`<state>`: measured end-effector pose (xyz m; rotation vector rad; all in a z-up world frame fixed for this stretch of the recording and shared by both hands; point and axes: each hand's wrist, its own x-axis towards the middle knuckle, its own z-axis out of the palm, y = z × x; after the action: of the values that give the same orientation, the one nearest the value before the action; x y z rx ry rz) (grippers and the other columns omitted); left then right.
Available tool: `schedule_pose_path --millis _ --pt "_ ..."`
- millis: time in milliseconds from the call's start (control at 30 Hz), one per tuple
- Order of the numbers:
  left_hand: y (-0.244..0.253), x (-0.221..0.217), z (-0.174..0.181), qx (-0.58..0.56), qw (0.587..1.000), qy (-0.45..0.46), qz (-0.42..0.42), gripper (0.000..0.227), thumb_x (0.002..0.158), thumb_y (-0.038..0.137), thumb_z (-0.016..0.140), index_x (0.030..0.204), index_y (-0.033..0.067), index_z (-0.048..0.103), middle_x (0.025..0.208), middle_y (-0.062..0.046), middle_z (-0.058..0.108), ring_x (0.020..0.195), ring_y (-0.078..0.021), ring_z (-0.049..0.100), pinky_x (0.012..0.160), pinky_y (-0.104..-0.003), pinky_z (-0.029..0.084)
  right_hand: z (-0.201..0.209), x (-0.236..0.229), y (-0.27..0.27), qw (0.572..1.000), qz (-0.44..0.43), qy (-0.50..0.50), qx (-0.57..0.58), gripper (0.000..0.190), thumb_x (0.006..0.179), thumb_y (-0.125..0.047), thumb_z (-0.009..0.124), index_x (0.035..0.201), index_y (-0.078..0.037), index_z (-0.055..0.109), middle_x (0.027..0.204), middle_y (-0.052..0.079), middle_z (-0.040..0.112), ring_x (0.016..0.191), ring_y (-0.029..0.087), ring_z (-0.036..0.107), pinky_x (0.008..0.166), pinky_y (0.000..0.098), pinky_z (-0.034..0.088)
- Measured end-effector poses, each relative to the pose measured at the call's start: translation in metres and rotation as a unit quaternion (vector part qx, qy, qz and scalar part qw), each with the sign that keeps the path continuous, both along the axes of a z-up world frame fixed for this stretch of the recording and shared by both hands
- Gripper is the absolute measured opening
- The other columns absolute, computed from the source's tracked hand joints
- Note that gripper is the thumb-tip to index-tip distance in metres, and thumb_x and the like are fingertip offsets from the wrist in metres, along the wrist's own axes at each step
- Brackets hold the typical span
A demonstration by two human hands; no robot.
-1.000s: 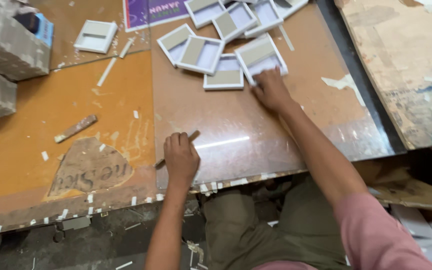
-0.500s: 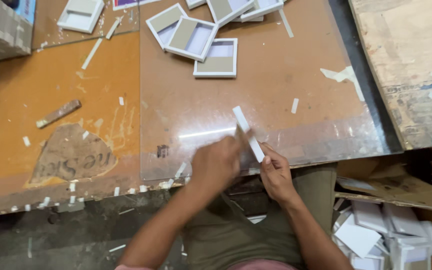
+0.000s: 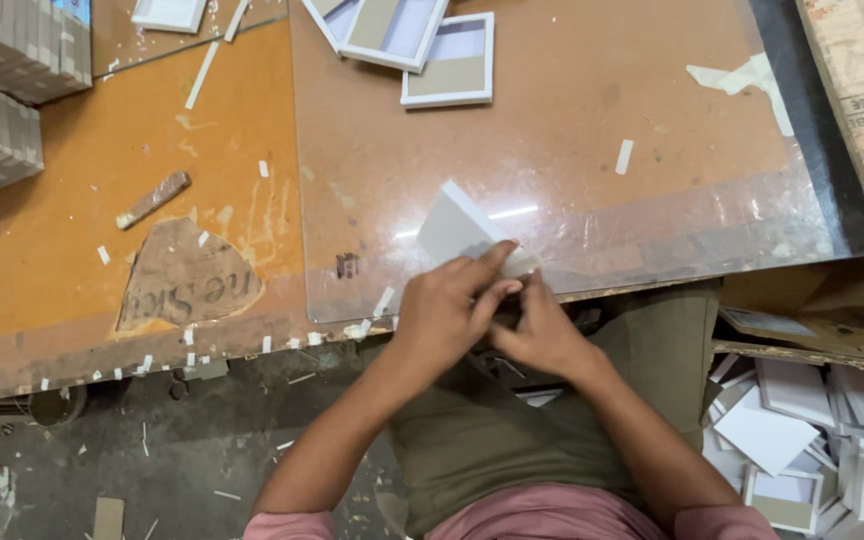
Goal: The person assembles small white picture frames by hand on a workbench. They pick up frame parts, align them, and press them together, then place the completed frames in a row on the table.
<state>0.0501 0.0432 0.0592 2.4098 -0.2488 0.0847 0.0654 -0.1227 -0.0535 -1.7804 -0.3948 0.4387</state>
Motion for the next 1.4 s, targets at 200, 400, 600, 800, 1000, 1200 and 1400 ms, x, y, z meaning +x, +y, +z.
schedule_pose_path --millis 200,400,600,800,1000,1200,1400 --pt "-0.006 -0.011 0.026 0.005 1.0 -0.003 0.031 0.038 0.091 0.024 0.074 0.128 0.0158 0.073 0.078 -0.011 0.07 0.064 -0.0278 0.069 0.055 -0.04 0.052 -0.013 -0.013 0.017 0.999 -0.025 -0.017 -0.041 0.025 0.102 -0.022 0.06 0.106 0.001 0.071 0.089 0.017 0.075 0.082 0.023 0.078 0.076 0.0339 0.058" --pt "-0.004 -0.029 0.046 -0.121 0.987 0.018 0.1 0.027 0.097 0.021 0.074 0.122 0.0096 0.074 0.081 -0.012 0.073 0.058 -0.0202 0.067 0.054 -0.035 0.051 0.0 -0.009 0.029 0.952 -0.126 -0.25 0.126 0.029 0.098 -0.014 0.065 0.122 0.003 0.062 0.104 0.016 0.066 0.08 0.025 0.07 0.07 0.0349 0.056" --pt "-0.002 -0.033 0.034 -0.084 0.987 -0.014 0.136 0.033 0.1 0.022 0.069 0.129 0.008 0.071 0.076 -0.016 0.07 0.065 -0.0265 0.07 0.059 -0.038 0.053 -0.002 0.0 0.041 0.914 -0.145 -0.369 0.088 0.026 0.096 -0.003 0.069 0.121 -0.003 0.061 0.123 0.018 0.054 0.109 0.035 0.062 0.1 0.0462 0.055" --pt "0.014 0.0 0.042 0.062 0.987 -0.014 0.15 0.037 0.093 0.026 0.064 0.125 0.0153 0.078 0.072 -0.018 0.071 0.062 -0.0366 0.067 0.057 -0.047 0.051 -0.027 -0.001 0.041 0.949 -0.157 -0.26 0.087 0.034 0.094 0.006 0.068 0.127 -0.004 0.064 0.119 0.016 0.056 0.098 0.026 0.063 0.08 0.0321 0.056" --pt "0.096 0.058 0.031 -0.127 0.948 0.105 0.271 0.025 0.101 0.019 0.062 0.112 0.0009 0.074 0.095 -0.013 0.078 0.054 -0.0272 0.061 0.051 -0.043 0.046 -0.028 -0.001 0.04 0.925 -0.155 -0.325 0.119 0.049 0.092 0.009 0.073 0.137 -0.004 0.059 0.12 0.014 0.054 0.109 0.027 0.061 0.118 0.05 0.05" --pt "0.081 0.003 -0.025 -0.119 0.992 -0.029 0.028 0.043 0.081 0.015 0.088 0.115 0.0015 0.065 0.087 -0.011 0.075 0.076 -0.0144 0.078 0.063 -0.031 0.061 0.01 0.009 0.029 0.944 -0.088 -0.269 0.171 0.057 0.084 0.014 0.065 0.134 -0.013 0.066 0.138 0.015 0.057 0.136 0.037 0.055 0.108 0.0395 0.051" --pt "0.008 -0.024 0.024 0.098 0.992 -0.068 -0.04 0.054 0.073 0.015 0.089 0.122 0.01 0.067 0.087 -0.012 0.074 0.079 -0.0292 0.075 0.068 -0.04 0.058 0.033 0.001 0.008 0.966 0.009 -0.245 0.084 0.091 0.068 0.0 0.072 0.152 0.005 0.038 0.152 0.023 0.049 0.144 0.042 0.046 0.118 0.0493 0.036"
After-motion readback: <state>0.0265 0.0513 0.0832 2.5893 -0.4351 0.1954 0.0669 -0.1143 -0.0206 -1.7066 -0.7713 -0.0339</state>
